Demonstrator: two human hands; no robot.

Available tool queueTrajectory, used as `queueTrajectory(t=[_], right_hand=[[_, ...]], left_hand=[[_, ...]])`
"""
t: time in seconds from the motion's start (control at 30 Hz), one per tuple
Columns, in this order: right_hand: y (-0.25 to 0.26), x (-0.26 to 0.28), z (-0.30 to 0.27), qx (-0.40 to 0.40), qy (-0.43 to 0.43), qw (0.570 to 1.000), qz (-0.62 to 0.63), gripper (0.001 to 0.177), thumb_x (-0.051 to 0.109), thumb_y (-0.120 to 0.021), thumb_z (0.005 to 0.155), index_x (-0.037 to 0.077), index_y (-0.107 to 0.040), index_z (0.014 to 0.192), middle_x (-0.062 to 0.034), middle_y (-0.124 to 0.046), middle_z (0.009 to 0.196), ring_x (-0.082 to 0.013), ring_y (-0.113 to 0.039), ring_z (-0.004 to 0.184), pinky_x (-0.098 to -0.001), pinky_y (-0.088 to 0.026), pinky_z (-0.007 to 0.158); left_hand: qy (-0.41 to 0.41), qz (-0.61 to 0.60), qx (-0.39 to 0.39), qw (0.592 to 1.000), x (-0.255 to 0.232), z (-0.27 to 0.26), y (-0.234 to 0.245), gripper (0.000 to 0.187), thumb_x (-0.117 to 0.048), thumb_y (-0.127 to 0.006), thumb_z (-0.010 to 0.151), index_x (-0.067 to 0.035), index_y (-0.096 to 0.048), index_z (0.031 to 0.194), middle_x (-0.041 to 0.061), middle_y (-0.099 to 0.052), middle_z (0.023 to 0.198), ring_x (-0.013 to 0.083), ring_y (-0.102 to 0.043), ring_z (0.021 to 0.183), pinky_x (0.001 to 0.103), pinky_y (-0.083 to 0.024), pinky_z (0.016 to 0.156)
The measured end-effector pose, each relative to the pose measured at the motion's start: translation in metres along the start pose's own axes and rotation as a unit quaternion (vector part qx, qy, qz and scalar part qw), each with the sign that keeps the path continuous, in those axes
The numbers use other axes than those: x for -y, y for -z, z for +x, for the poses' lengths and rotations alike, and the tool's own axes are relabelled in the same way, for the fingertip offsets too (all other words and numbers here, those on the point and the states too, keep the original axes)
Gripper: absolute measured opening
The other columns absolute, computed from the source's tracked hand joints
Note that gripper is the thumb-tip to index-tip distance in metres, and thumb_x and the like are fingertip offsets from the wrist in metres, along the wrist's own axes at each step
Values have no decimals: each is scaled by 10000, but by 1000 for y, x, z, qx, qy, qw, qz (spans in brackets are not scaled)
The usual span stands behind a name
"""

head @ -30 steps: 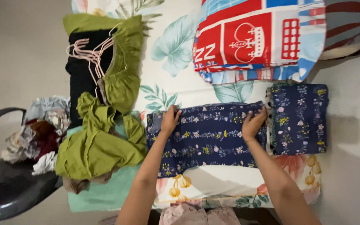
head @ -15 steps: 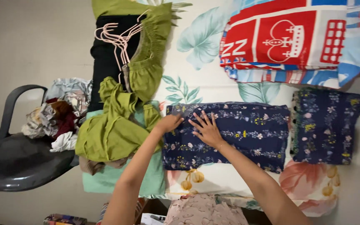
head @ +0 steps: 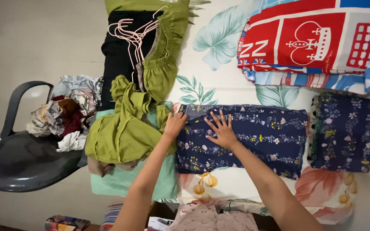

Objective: The person is folding various items of laundry on a bed.

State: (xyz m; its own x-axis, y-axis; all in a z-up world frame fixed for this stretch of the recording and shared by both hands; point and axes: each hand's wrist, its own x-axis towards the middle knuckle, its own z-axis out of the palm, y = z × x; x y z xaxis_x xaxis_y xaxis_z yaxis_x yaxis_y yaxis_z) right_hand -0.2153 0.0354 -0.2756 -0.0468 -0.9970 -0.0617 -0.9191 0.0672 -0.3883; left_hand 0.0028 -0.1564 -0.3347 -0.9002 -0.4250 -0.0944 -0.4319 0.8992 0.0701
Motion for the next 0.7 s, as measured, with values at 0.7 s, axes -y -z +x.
queueTrajectory(t=[0.7], right_hand=[[1, 5, 16, 150, -67, 985, -52, 1025, 718, -697, 735, 496, -181, 1592, -56, 33, 1728, -482, 108, 1543, -884, -7, 1047]], left_hand=[[204, -380, -119, 894, 25, 59, -90, 306, -308, -786, 927, -115, -642, 1115, 133, -699, 1040, 300, -662, 955, 421, -531, 879]])
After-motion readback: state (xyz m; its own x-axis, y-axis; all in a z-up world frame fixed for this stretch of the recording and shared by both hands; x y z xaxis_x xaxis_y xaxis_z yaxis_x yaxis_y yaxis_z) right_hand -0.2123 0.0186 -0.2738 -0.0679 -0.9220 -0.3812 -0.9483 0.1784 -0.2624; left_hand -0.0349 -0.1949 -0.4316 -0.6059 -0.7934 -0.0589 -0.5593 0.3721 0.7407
